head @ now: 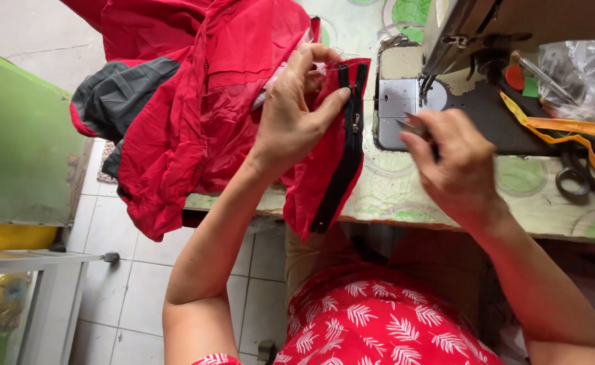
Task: Sewing a black zipper onto a red fabric garment using an industrial sewing machine.
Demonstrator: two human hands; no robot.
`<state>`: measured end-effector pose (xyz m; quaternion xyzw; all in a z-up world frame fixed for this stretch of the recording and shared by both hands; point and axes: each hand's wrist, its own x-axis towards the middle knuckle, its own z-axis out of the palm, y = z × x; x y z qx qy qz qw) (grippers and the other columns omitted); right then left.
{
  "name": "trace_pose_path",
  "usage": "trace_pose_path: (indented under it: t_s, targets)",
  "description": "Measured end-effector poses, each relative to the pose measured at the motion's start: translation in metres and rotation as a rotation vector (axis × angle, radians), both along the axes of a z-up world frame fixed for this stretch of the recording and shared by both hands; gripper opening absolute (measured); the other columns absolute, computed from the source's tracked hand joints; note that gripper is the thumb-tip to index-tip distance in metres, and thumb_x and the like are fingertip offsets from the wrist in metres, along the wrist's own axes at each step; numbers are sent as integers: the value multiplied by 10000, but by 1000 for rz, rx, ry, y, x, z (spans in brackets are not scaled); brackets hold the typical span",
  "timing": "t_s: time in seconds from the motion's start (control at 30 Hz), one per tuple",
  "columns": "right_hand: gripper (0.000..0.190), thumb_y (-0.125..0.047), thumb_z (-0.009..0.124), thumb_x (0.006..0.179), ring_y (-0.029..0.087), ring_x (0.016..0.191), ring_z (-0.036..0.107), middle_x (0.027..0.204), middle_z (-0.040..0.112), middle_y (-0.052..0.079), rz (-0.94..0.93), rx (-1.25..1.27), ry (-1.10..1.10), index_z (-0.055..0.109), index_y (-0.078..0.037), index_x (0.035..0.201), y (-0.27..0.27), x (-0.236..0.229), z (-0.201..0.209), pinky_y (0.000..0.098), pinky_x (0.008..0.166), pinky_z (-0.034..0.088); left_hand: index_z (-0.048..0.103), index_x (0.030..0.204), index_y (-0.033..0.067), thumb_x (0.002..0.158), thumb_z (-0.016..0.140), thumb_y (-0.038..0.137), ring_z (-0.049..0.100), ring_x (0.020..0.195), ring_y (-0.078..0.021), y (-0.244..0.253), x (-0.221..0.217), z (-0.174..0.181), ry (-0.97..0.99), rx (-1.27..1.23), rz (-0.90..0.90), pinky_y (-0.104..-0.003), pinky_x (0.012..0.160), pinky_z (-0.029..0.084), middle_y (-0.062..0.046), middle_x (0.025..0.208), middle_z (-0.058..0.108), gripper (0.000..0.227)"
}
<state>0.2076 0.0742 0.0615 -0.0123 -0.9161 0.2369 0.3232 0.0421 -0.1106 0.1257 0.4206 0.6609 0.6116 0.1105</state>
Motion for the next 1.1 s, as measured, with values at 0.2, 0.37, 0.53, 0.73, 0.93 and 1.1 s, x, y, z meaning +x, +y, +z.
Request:
trace_pose_path:
  t_s: [0.2, 0.37, 0.53, 0.73, 0.93, 1.1]
  targets:
    - [120, -59, 652, 1088, 339, 895, 635, 1013, 687, 173, 40, 43, 63, 649, 49, 1140, -27, -30, -6, 440, 767, 493, 539, 1165, 137, 996, 654, 10, 655, 818, -40, -4, 14, -7, 39, 48, 21, -172, 696, 553, 0, 972, 714, 241]
    - [106, -26, 599, 1113, 317, 811, 615, 941, 678, 159, 99, -11, 86, 662, 50, 1074, -29, -29, 2, 431, 761, 472, 550, 1206, 124, 1008, 651, -10, 709, 1054, -115, -5, 21, -10, -23, 150, -73, -234, 913, 643, -38, 1085, 708, 260]
    - [102, -72, 717, 1113, 315, 835, 641, 990, 696, 163, -142, 268, -21, 728, 7, 1176, 18, 16, -19, 435, 726, 496, 599, 1245, 88, 1022, 692, -6, 712, 1046, -172, -29, 15, 11, 100, 231, 28, -257, 920, 659, -66, 1154, 704, 259]
    - [258, -150, 785, 1030, 363, 1105, 674, 1167, 730, 170, -251, 479, -226, 766, -40, 1263, 64, 44, -43, 479, 950, 504, 654, 1200, 114, 1041, 708, 20, 712, 1061, -98, -31, 36, 29, 184, 291, 118, -243, 917, 625, 9, 1125, 740, 192]
    - [334, -102, 742, 938, 191, 1146, 609, 1219, 680, 91, 327, -474, -268, 653, -24, 1250, -19, 33, 31, 324, 1041, 451, 632, 1238, 158, 1061, 739, 77, 609, 971, -47, -23, 53, 47, 234, 268, 197, -251, 893, 535, 74, 1092, 694, 222]
    - [242, 67, 698, 891, 93, 743, 643, 921, 692, 41, 478, -1170, -334, 618, -27, 1100, 14, 50, -2, 203, 629, 535, 578, 1206, 115, 1114, 649, 104, 535, 785, -138, -73, 64, 64, 570, 76, 482, -311, 708, 450, -23, 1012, 575, 117]
